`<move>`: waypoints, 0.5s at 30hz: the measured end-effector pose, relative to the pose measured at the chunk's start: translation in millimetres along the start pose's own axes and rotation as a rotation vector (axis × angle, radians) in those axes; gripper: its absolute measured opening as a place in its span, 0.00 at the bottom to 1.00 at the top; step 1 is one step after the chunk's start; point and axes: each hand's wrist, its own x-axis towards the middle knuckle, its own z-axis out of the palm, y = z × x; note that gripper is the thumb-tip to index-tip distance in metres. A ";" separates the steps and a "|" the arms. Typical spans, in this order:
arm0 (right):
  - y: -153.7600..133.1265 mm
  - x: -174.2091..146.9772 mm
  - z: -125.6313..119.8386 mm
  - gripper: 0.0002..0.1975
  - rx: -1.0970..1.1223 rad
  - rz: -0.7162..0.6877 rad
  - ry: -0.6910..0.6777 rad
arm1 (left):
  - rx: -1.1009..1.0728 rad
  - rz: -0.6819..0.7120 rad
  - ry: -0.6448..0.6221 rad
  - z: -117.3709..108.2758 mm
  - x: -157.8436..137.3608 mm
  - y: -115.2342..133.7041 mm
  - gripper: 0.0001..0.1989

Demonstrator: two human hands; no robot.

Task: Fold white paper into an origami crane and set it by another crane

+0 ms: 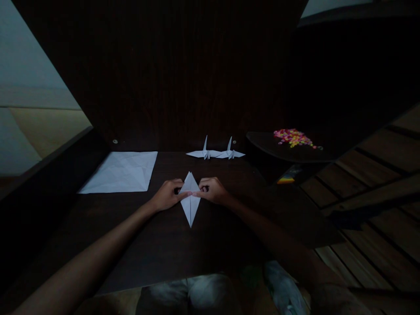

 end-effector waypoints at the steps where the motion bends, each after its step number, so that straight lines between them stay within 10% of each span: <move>1: -0.1 -0.4 -0.1 0.13 0.002 0.003 0.002 | 0.003 0.007 -0.003 -0.1 -0.2 -0.3 0.13; 15: 3.6 -9.5 -14.1 0.07 0.063 0.061 -0.070 | 0.055 0.020 -0.016 -0.6 1.6 4.3 0.10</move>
